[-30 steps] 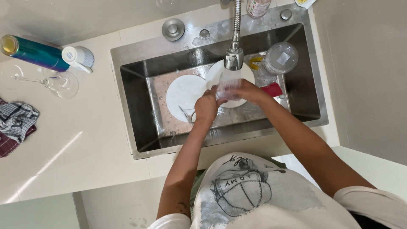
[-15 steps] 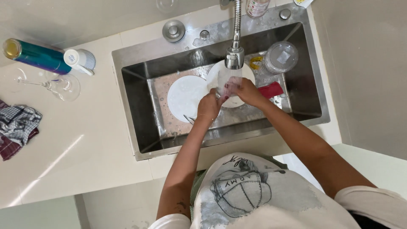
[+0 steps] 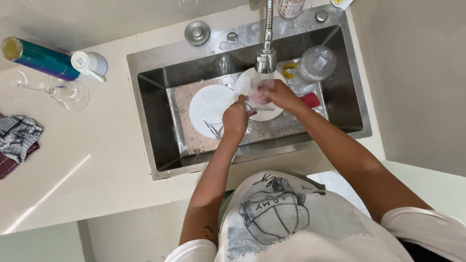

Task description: The recorder washes various glassware and plates in a kitchen sink using a sponge and detergent.

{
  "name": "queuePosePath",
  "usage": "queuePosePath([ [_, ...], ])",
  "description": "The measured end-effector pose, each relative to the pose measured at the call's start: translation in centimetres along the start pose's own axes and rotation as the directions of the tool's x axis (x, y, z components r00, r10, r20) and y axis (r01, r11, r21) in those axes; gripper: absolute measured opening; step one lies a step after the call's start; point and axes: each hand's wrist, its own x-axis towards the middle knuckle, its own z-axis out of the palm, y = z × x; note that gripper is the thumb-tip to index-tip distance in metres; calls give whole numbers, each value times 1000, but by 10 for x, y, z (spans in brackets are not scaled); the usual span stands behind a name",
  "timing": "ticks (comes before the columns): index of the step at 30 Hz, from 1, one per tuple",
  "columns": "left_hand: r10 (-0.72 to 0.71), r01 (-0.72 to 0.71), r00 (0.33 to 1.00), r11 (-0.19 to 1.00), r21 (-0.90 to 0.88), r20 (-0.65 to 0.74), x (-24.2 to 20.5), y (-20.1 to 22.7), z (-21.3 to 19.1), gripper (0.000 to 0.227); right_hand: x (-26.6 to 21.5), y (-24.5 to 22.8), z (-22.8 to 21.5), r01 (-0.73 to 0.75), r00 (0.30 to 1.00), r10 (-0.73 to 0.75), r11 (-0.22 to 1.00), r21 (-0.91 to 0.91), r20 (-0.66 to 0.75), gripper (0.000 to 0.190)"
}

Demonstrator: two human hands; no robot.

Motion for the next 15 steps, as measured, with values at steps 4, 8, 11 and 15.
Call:
queuePosePath([
  [4, -118, 135, 989, 963, -232, 89, 6, -5, 1, 64, -17, -16, 5, 120, 992, -129, 901, -418, 8, 21],
  [8, -44, 45, 999, 998, -54, 13, -3, 12, -3, 56, -8, -22, 9, 3, 999, -5, 999, -34, -42, 30],
  [11, -46, 44, 996, 999, -26, -80, -1, 18, -17, 65, -4, -21, -2, 77, 997, -64, 938, -337, 52, 29],
  [15, 19, -24, 979, 999, -23, -204, -1, 14, -18, 66, 4, -18, -15, 206, 961, -118, 909, -363, 250, 46],
])
